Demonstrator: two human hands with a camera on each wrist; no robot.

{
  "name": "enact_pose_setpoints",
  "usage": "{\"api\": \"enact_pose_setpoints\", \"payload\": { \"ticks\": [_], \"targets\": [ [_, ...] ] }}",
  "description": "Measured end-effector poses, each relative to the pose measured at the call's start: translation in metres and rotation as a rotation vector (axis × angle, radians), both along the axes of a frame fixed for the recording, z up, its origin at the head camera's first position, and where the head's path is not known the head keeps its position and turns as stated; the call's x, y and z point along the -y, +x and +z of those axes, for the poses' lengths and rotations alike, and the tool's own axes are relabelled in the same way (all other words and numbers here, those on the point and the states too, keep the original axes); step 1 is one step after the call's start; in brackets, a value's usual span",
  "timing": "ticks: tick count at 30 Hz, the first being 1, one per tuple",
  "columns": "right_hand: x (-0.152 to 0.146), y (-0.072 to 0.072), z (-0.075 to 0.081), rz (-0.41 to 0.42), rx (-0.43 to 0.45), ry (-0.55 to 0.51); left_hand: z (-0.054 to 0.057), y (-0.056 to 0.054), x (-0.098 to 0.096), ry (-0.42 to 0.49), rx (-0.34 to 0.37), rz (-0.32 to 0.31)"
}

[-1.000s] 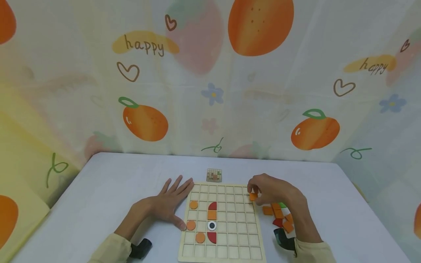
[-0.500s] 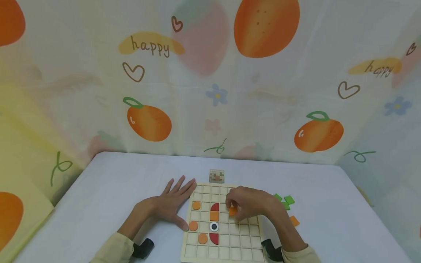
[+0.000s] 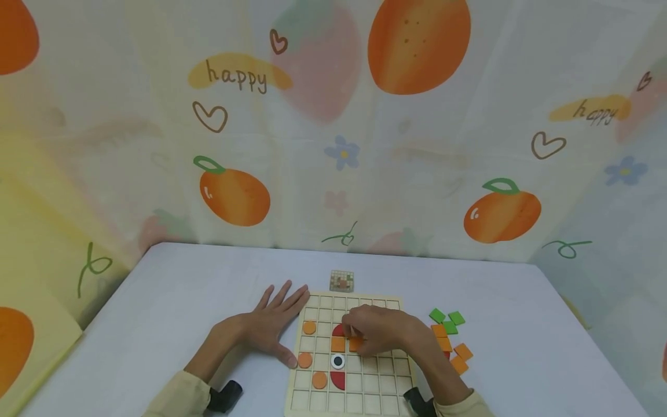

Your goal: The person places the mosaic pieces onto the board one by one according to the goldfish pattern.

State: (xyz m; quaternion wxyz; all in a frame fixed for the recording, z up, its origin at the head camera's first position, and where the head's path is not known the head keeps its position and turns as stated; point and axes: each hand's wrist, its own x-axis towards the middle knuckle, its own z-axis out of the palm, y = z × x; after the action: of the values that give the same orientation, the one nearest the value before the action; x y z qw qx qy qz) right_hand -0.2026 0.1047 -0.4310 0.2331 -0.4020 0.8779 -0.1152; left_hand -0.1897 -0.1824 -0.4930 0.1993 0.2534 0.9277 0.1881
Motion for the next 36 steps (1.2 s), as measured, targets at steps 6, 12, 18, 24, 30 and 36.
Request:
{"api": "enact_pose_setpoints", "payload": {
  "ticks": [6,12,18,24,30,36],
  "targets": [
    [-0.0014,0.0006,0.0018,-0.067,0.023,0.017,0.0008,-0.0012,-0.0018,-0.039,-0.008,0.009],
    [-0.0011,-0.0007,0.0011,-0.019,-0.013,0.003,0.0063,-0.0006,-0.0043,-0.084,-0.021,0.006],
    [0.0023,-0.0005,0.0004,-0.005,-0.020,0.023,0.0063,-0.0014,-0.0045,-0.081,-0.020,0.009],
    [0.0013,0.0007,0.0013,-0.016,-0.022,0.026,0.0053,-0.0011,-0.0038,-0.081,-0.011,0.017],
    [0.0018,0.0024,0.0011,-0.027,-0.020,0.036,0.0054,0.0001,-0.0034,-0.081,-0.018,0.019],
    [0.0015,0.0036,-0.0012,-0.036,-0.031,0.047,0.0049,0.0001,-0.0034,-0.073,-0.007,0.009]
  ]
}}
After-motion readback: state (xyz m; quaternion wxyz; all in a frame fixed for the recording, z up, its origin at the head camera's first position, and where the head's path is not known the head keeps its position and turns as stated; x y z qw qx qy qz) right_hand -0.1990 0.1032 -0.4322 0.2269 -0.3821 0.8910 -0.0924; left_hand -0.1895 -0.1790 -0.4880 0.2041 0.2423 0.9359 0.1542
